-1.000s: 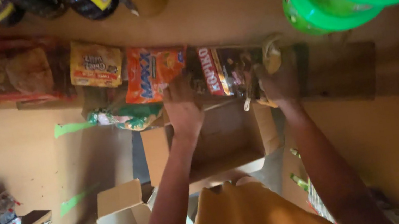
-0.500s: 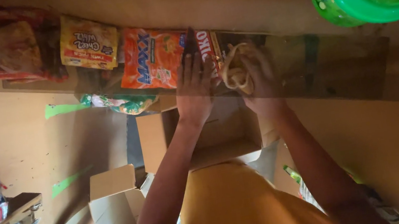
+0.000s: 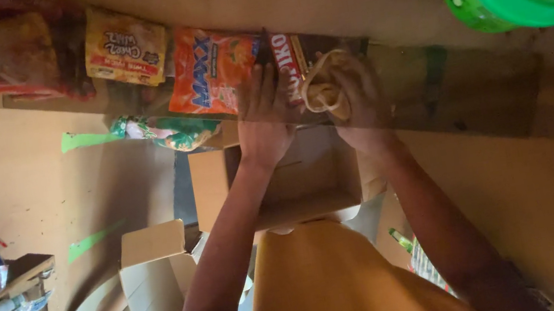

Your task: Wiping grocery products with a cloth and organizing them into boxes or on shelves.

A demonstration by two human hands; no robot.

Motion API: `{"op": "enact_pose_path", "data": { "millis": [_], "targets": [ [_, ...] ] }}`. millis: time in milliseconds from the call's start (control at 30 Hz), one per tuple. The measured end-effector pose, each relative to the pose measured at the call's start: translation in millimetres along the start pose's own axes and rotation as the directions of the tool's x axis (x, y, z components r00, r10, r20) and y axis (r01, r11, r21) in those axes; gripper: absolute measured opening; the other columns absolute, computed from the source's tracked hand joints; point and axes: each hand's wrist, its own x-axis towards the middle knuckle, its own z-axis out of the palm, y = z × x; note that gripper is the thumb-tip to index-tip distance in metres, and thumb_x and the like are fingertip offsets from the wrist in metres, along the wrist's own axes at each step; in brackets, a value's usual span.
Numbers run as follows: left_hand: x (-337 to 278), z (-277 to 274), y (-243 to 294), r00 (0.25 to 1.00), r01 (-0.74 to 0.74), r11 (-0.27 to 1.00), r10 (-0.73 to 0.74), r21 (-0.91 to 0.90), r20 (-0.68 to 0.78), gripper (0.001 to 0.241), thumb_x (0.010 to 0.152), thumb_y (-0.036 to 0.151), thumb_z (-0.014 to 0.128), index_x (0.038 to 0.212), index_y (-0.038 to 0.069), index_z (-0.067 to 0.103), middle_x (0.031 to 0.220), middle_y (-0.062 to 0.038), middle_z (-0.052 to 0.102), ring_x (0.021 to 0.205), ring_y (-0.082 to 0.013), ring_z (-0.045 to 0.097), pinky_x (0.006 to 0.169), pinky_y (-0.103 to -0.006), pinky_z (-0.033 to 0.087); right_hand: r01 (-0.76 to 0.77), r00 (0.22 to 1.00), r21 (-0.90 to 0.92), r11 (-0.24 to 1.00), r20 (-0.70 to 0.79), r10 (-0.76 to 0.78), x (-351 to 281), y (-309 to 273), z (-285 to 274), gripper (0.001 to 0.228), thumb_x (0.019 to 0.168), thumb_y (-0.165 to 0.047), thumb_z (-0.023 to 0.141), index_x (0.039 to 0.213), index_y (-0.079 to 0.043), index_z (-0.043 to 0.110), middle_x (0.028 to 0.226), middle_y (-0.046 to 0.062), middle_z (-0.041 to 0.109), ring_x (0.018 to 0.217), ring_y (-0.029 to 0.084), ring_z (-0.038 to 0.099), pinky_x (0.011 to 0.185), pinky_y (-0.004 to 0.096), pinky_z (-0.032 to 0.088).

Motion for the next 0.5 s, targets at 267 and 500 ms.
{"op": "enact_pose_path", "data": {
  "millis": [267, 500],
  "targets": [
    [-8, -14, -5, 0.998, 0.055, 0.997, -0.054, -0.059, 0.029, 0.068, 0.094, 0.043, 0.070, 0.153, 0.016, 0.049, 0.162, -0.016, 0.038, 0.154, -0.0402, 0.024, 0.127, -0.0634, 0.010, 0.027, 0.998, -0.009, 1.000, -0.057, -0.027, -7, -5, 4, 0.072, 0.077, -0.001, 0.082, 0.143, -0.006, 0.055, 0.151, 0.021, 0.045, 0.141, 0.045, 0.046, 0.118, 0.050, 0.042],
    [-15, -17, -18, 0.997, 0.059, 0.996, -0.055, -0.065, 0.063, 0.069, 0.086, 0.032, 0.073, 0.149, 0.012, 0.051, 0.165, -0.013, 0.031, 0.155, -0.0398, 0.022, 0.126, -0.0626, 0.011, 0.071, 0.995, -0.017, 0.997, -0.066, -0.072, -6, -1, 7, 0.069, 0.083, -0.004, 0.082, 0.146, -0.005, 0.053, 0.153, 0.021, 0.044, 0.143, 0.044, 0.047, 0.120, 0.051, 0.044]
  ]
}}
